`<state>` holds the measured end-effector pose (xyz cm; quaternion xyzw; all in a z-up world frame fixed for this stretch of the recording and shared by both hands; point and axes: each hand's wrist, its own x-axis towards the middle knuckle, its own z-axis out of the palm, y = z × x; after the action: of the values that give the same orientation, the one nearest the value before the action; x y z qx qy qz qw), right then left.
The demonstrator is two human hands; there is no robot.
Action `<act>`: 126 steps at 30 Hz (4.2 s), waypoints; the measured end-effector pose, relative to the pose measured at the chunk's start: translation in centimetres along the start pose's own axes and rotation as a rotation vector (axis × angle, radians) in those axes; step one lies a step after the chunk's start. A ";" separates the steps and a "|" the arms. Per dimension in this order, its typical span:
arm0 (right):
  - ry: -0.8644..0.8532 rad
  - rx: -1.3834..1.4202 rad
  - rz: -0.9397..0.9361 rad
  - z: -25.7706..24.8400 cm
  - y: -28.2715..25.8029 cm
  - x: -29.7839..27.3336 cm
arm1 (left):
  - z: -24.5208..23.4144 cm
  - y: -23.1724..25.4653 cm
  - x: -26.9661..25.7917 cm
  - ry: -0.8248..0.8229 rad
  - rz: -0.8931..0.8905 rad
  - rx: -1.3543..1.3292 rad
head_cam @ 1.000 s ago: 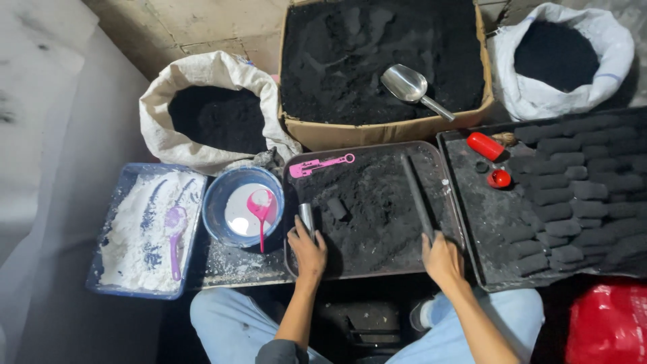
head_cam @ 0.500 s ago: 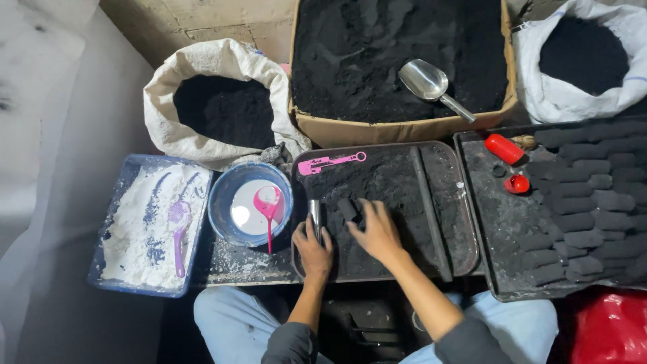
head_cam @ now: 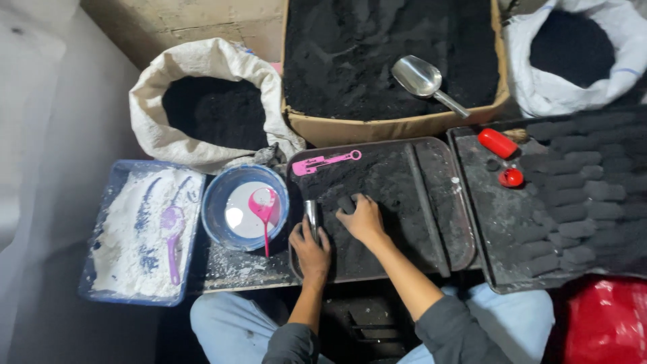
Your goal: The person packs a dark granular substance into a cylindrical metal mold using a pink plastic scraper and their hands. They then use a metal rod to tamp the material down firmly inside the mold. The person repeats this process, filling and compressing the mold multiple times.
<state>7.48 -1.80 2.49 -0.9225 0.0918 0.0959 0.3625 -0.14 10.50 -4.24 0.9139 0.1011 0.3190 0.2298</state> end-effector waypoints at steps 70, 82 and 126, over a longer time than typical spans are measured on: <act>0.470 -0.218 -0.219 -1.8 6.1 -0.4 | -1.2 -0.4 -0.2 0.061 -0.086 -0.344; 0.044 -0.071 -0.680 1.2 1.1 4.8 | -0.9 -0.7 0.3 0.117 -0.153 -0.461; 0.517 -0.221 -0.229 -0.7 5.6 9.4 | -6.7 3.8 0.0 0.021 -0.451 -0.628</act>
<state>15.30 -7.26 -3.00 -0.9545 0.0654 -0.1740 0.2332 -4.18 9.51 2.21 0.7506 0.1994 0.2849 0.5618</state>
